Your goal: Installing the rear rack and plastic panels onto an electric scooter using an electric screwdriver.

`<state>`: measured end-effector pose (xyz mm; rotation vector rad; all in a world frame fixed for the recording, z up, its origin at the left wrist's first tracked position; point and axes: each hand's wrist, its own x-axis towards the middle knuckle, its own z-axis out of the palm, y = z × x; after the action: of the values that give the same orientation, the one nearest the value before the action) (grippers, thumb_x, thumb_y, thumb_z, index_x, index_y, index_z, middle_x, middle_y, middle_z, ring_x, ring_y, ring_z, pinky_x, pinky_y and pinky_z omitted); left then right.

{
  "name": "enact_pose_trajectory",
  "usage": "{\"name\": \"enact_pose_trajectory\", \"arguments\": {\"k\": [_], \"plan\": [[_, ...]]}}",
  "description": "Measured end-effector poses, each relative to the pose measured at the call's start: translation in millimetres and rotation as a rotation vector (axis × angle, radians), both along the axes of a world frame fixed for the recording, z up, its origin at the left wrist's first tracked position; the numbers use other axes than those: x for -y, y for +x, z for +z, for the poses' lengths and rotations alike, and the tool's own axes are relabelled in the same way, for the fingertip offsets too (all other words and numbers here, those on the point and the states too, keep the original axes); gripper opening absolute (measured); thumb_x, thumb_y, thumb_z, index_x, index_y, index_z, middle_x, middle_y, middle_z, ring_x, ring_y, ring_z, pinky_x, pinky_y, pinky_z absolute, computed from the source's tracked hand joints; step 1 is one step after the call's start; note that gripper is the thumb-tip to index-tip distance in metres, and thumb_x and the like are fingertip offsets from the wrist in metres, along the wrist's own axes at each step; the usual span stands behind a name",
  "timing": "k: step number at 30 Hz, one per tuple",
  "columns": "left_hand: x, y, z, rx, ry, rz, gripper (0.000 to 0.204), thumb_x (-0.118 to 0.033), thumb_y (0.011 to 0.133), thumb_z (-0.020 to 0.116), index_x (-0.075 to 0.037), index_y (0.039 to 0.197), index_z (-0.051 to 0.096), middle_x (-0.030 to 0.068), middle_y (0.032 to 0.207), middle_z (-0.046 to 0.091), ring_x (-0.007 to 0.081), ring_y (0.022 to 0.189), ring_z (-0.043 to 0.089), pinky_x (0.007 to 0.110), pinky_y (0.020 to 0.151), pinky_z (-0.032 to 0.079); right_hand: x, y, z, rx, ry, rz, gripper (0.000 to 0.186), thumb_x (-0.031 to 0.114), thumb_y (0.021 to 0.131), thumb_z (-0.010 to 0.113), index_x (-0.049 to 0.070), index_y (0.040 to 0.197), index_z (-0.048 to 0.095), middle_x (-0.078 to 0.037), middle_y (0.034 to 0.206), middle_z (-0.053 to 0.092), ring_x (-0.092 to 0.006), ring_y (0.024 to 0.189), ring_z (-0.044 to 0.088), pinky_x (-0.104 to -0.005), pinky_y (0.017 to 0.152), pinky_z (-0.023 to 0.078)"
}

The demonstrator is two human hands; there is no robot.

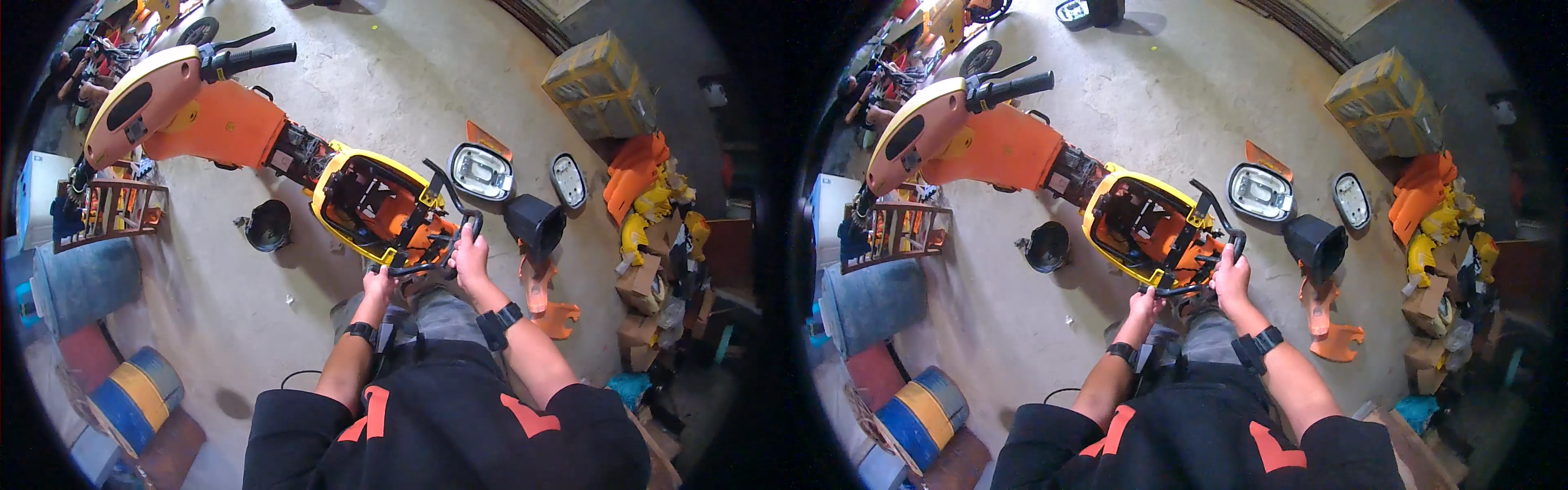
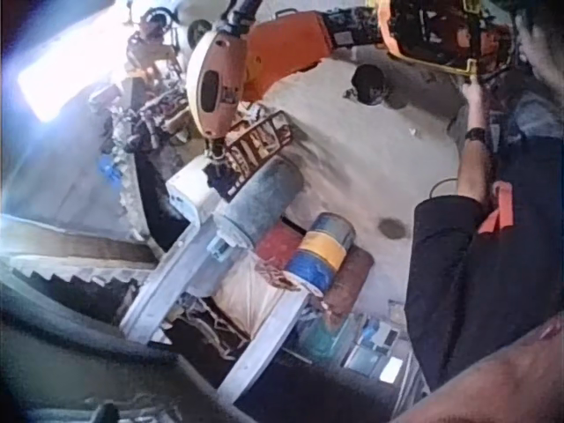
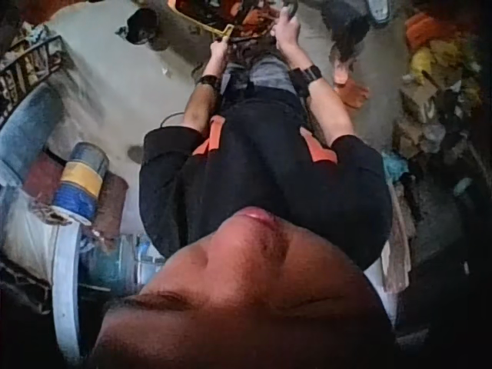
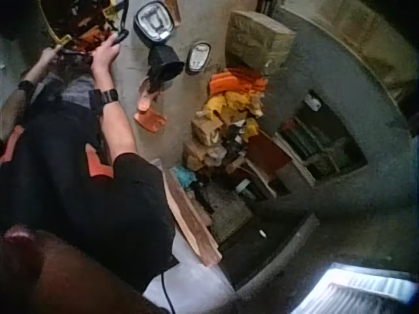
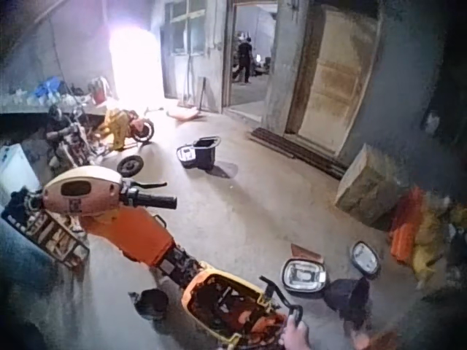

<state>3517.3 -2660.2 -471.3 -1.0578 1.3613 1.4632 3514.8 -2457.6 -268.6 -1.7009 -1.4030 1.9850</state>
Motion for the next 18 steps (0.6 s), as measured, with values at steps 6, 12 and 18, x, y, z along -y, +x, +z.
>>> {"name": "enact_pose_trajectory", "arguments": {"k": [6,12,18], "plan": [[-2,-3,-9,-0.176,-0.221,-0.041,0.028,-0.02,0.104,0.059,0.007,0.105,0.052,0.017,0.089,0.064,0.0259,0.061,0.067,0.038,0.051,0.06,13,-2,-13,0.036,-0.004,-0.045,0.035,0.041,0.108,0.053,0.012,0.092,0.043,0.003,0.069,0.041,-0.0065,0.048,0.039,-0.026,0.039,0.035],[-1,-7,-13,-0.143,-0.228,-0.035,0.032,-0.022,0.106,0.055,0.008,0.116,0.047,0.0193,0.098,0.065,0.0285,0.062,0.068,0.037,0.05,0.061,28,0,-19,0.058,0.02,-0.034,0.035,0.041,0.109,0.052,0.011,0.095,0.042,0.002,0.07,0.043,-0.0077,0.049,0.041,-0.0273,0.04,0.039],[-1,-3,-15,-0.177,-0.21,0.0,0.032,-0.022,0.107,0.054,0.008,0.116,0.047,0.0182,0.098,0.064,0.0265,0.07,0.069,0.037,0.053,0.062,29,-2,-25,0.121,0.091,0.005,0.035,0.039,0.109,0.051,0.01,0.093,0.042,0.0,0.07,0.045,-0.0093,0.048,0.044,-0.0295,0.039,0.041]]}}
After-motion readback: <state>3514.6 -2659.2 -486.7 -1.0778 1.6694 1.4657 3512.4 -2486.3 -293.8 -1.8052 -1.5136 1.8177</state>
